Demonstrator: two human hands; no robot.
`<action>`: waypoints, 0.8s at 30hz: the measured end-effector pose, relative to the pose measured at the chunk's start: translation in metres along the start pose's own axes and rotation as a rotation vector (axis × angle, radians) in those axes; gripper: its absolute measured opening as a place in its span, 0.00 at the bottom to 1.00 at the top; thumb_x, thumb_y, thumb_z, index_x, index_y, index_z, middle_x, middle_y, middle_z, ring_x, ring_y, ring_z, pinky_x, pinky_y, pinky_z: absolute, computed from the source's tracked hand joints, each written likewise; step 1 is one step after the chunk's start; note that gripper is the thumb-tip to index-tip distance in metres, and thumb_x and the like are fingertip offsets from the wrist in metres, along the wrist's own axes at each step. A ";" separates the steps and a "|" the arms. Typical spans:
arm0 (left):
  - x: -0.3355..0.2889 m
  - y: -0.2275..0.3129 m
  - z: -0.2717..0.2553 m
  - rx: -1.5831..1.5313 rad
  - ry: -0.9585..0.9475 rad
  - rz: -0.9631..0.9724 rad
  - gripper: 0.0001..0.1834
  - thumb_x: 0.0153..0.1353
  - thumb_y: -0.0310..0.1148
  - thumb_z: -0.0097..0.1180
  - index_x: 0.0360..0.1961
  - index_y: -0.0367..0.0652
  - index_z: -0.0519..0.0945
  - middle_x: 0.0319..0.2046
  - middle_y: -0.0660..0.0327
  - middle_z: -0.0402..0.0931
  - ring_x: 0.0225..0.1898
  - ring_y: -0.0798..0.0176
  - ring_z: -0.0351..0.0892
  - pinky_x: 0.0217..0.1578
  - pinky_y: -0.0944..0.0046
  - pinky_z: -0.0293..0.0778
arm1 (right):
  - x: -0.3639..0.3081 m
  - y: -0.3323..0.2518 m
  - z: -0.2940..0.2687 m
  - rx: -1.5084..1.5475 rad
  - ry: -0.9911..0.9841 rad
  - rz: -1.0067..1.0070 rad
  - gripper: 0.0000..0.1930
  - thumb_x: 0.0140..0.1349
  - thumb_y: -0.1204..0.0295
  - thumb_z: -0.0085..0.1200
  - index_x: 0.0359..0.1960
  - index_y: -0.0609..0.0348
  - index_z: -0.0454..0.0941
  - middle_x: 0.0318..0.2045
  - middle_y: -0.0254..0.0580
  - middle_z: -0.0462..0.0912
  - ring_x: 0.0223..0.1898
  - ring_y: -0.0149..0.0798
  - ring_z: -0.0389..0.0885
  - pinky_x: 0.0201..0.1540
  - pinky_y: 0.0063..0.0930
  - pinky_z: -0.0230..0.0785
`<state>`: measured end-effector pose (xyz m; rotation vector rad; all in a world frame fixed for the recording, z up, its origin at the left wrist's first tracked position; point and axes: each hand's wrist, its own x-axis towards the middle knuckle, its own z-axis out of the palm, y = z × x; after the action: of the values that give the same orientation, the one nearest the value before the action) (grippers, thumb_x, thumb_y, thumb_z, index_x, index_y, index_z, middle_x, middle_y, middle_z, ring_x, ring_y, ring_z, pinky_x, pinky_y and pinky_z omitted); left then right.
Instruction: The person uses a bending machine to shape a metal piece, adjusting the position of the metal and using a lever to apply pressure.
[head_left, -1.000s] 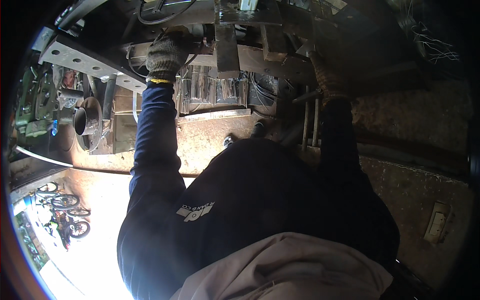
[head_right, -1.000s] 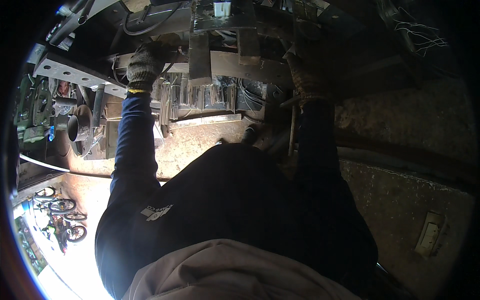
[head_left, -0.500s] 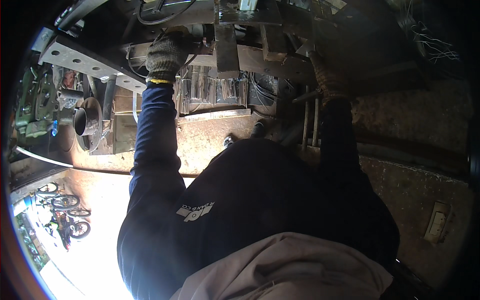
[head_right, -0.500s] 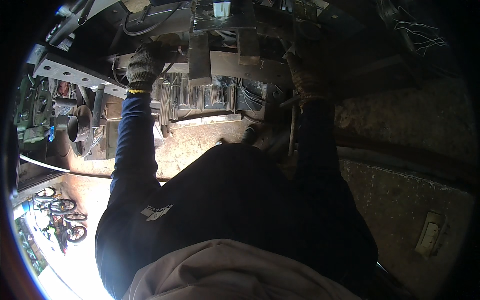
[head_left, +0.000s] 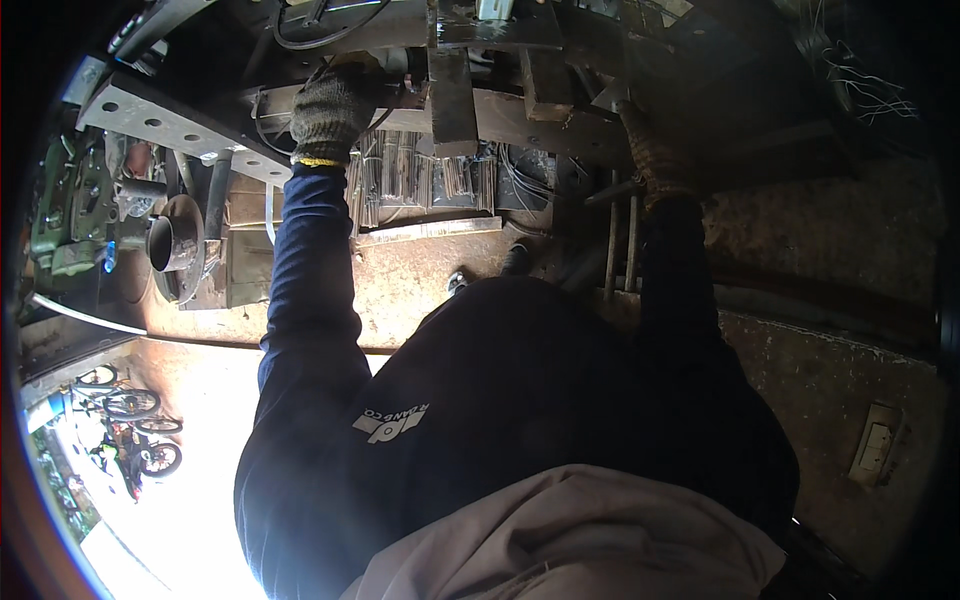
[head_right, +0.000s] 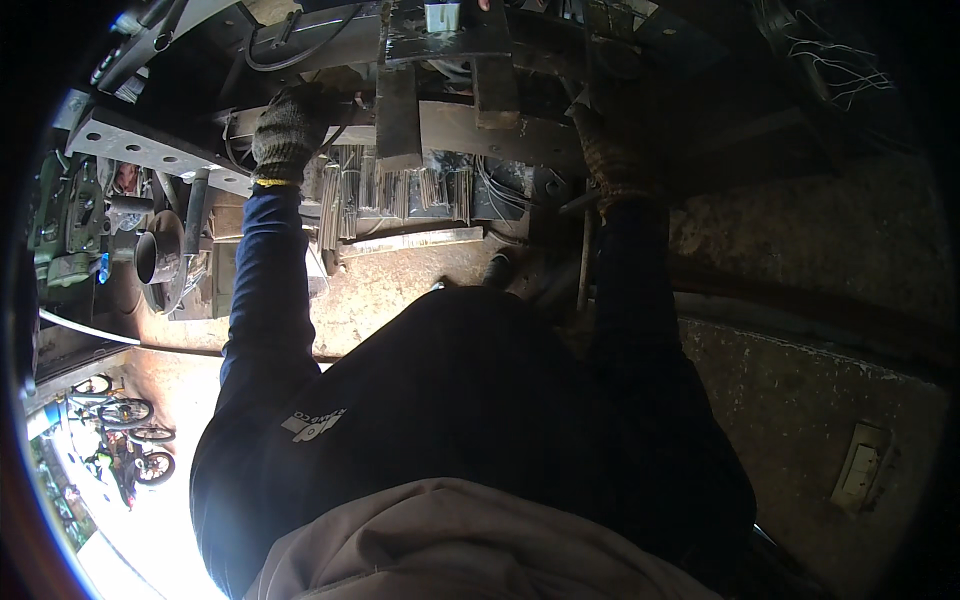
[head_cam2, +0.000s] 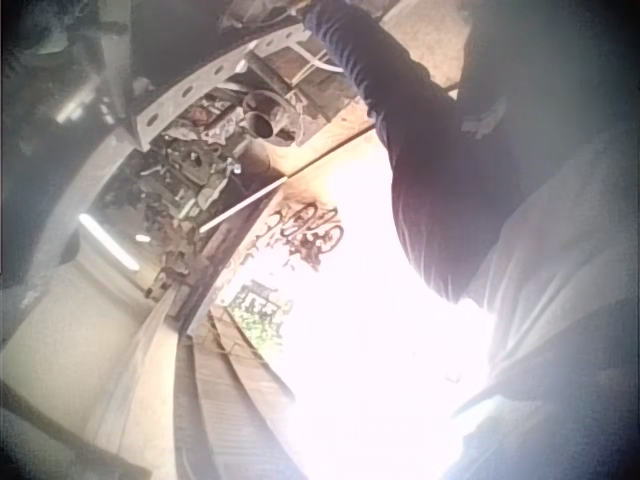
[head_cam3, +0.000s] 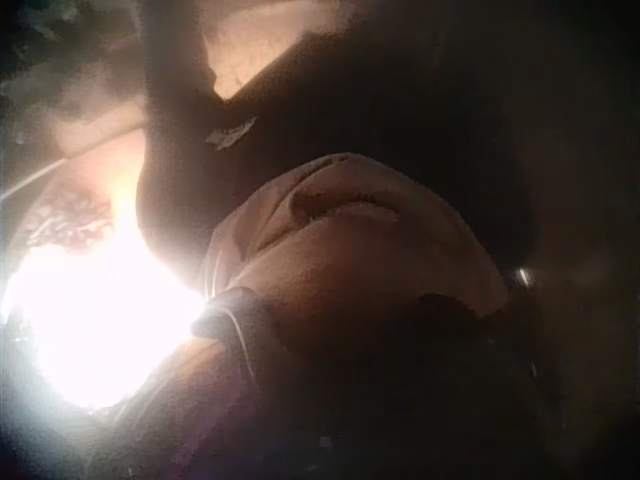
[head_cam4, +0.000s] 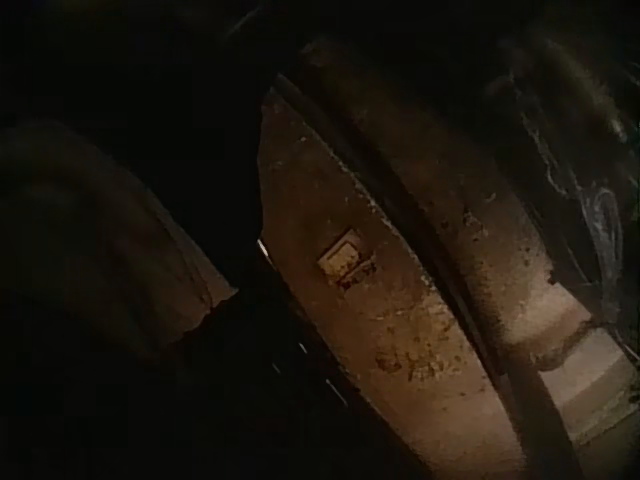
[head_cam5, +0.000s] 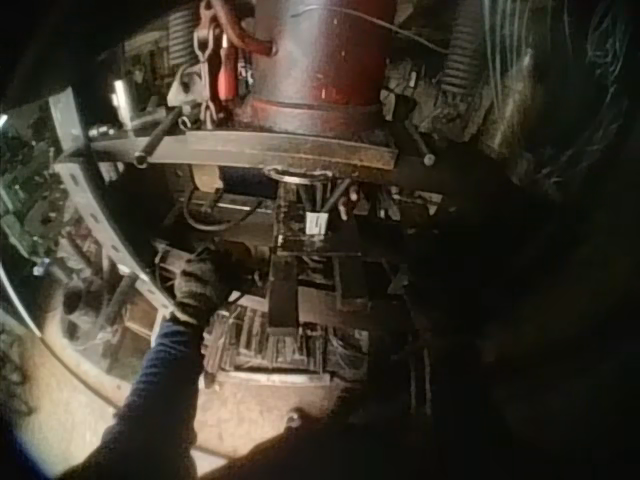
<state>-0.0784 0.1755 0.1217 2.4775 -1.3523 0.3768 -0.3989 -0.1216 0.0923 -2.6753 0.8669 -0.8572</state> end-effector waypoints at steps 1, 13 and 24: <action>-0.002 -0.003 0.002 0.004 0.014 0.004 0.22 0.69 0.51 0.51 0.48 0.48 0.87 0.45 0.51 0.85 0.49 0.44 0.83 0.49 0.47 0.78 | 0.001 -0.003 0.000 -0.029 0.015 -0.027 0.34 0.68 0.47 0.59 0.69 0.52 0.72 0.70 0.45 0.73 0.71 0.49 0.68 0.73 0.43 0.57; -0.002 -0.015 0.017 0.003 0.101 0.046 0.19 0.68 0.49 0.53 0.47 0.49 0.87 0.43 0.51 0.86 0.47 0.44 0.83 0.47 0.48 0.79 | 0.000 -0.006 -0.001 0.108 0.061 -0.057 0.27 0.68 0.52 0.60 0.64 0.48 0.77 0.66 0.50 0.76 0.69 0.56 0.70 0.71 0.46 0.62; -0.001 -0.018 0.019 0.002 0.033 0.026 0.19 0.69 0.48 0.53 0.48 0.48 0.87 0.43 0.51 0.85 0.48 0.44 0.83 0.47 0.47 0.78 | -0.002 -0.010 -0.005 0.102 0.003 0.041 0.31 0.67 0.48 0.59 0.67 0.50 0.75 0.68 0.49 0.74 0.71 0.53 0.68 0.72 0.44 0.59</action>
<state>-0.0615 0.1783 0.1017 2.4465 -1.3726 0.4226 -0.3988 -0.1123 0.0988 -2.5601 0.8519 -0.8723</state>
